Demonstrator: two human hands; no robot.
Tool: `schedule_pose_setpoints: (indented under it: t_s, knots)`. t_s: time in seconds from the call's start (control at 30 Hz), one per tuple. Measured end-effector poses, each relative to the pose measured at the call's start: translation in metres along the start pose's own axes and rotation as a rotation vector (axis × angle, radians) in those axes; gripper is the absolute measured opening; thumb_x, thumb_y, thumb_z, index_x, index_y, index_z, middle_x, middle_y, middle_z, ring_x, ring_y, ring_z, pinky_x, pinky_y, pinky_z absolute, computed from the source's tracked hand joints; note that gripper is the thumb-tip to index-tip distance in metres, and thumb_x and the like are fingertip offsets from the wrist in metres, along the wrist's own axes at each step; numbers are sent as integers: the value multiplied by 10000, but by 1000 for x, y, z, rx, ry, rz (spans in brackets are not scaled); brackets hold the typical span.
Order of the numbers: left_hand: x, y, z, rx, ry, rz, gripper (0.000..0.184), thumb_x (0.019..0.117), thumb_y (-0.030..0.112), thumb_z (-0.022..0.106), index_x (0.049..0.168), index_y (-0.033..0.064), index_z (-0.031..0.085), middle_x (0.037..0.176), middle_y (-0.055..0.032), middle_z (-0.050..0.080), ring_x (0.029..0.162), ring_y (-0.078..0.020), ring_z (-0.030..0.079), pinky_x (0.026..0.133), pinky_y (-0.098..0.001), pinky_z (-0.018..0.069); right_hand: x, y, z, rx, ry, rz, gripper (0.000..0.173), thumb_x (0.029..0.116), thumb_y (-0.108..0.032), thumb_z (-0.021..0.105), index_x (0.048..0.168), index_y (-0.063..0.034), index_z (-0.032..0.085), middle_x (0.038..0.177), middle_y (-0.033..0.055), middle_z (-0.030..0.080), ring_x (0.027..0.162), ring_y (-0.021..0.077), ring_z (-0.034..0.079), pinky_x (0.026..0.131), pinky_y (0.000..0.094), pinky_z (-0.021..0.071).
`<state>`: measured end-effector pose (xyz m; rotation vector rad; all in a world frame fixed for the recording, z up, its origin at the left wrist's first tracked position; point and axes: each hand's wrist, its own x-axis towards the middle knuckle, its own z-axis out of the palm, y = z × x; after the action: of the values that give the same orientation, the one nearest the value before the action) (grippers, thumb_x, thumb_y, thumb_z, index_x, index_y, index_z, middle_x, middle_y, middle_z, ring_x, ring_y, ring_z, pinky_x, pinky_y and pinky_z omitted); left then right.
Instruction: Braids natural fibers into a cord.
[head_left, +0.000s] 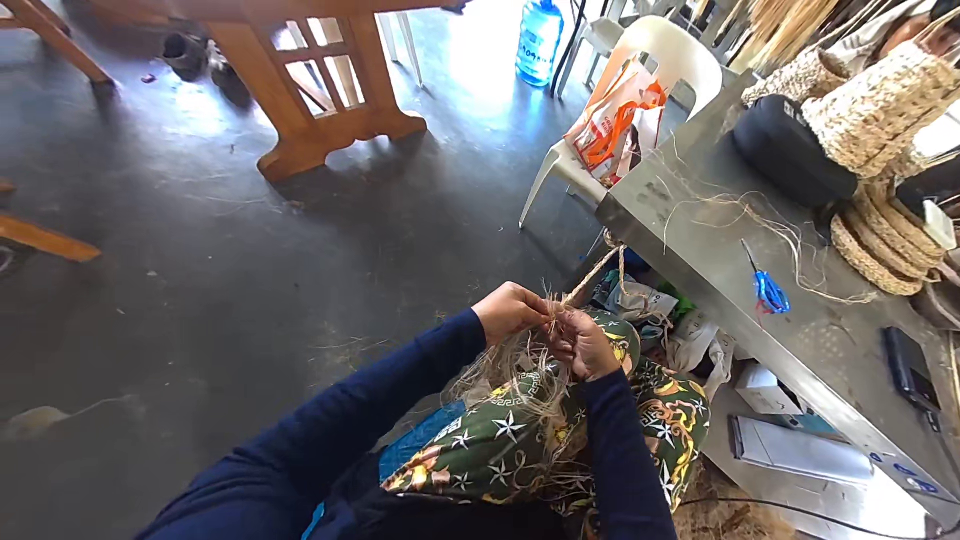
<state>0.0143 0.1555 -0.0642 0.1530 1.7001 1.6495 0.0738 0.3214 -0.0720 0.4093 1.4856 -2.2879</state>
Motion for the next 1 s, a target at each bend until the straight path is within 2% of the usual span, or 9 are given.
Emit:
schedule_pose_setpoints:
  t_s: [0.1, 0.27, 0.37, 0.57, 0.7, 0.8, 0.87, 0.93, 1.0]
  knots:
    - [3, -3, 0, 20, 6, -10, 76, 959, -5, 655, 923, -18, 721, 705, -19, 670, 478, 5, 423, 460, -167, 331, 5, 7, 0, -37, 24, -65, 208, 1067, -50, 447, 1095, 9, 645, 639, -24, 542, 421, -18, 341, 391, 143, 283]
    - [5, -11, 6, 226, 169, 95, 98, 908, -19, 733, 972, -76, 686, 856, -130, 713, 758, -143, 675, 778, -326, 564, 12, 15, 10, -125, 217, -113, 164, 1031, -5, 554, 1014, 49, 708, 658, 31, 630, 434, -1, 396, 401, 162, 315]
    - [4, -15, -5, 437, 171, 170, 127, 910, 77, 772, 950, -36, 729, 876, -139, 720, 826, -218, 685, 833, -436, 552, 15, 18, 11, -144, 264, -141, 187, 1030, -6, 558, 953, 51, 719, 567, 6, 558, 420, 9, 395, 404, 168, 324]
    - [-9, 0, -31, 550, 121, 107, 112, 964, 106, 713, 916, 18, 764, 780, -72, 697, 683, -156, 601, 689, -391, 494, 23, 25, 16, -320, 359, -214, 179, 1011, -3, 597, 943, 45, 756, 554, -3, 567, 458, 32, 443, 489, 197, 406]
    - [-22, -2, -11, 335, 190, 72, 118, 963, 83, 702, 886, -2, 732, 740, -46, 688, 587, -79, 532, 589, -279, 439, 31, 29, 21, -376, 421, -235, 187, 1013, -47, 621, 916, 10, 771, 627, 24, 666, 504, 44, 528, 535, 230, 452]
    - [-31, -23, 17, 413, 250, 146, 130, 997, 60, 611, 996, -42, 692, 912, -126, 733, 831, -195, 696, 826, -416, 559, 34, 29, 25, -280, 413, -212, 186, 1012, -59, 625, 913, 21, 760, 640, 22, 631, 475, 36, 430, 474, 216, 379]
    - [-35, -41, 30, 491, 330, 185, 207, 1006, 47, 556, 1121, -53, 696, 1052, -183, 729, 997, -293, 706, 948, -506, 533, 35, 27, 28, -218, 401, -181, 185, 1014, -60, 625, 915, 26, 755, 633, 24, 630, 446, 22, 387, 433, 200, 325]
    - [-36, -56, 35, 557, 393, 240, 282, 1031, 67, 525, 1235, -25, 696, 1209, -189, 717, 1118, -334, 696, 1013, -538, 510, 35, 27, 30, -186, 380, -170, 186, 1022, -59, 608, 934, 25, 749, 628, 14, 583, 446, 23, 339, 429, 195, 293]
    - [-37, -73, 34, 606, 455, 360, 264, 1043, 87, 518, 1170, -12, 727, 1185, -211, 722, 1094, -372, 708, 974, -574, 528, 35, 28, 30, -165, 345, -164, 216, 1047, -81, 570, 975, 26, 743, 601, 9, 590, 438, 22, 370, 429, 188, 311]
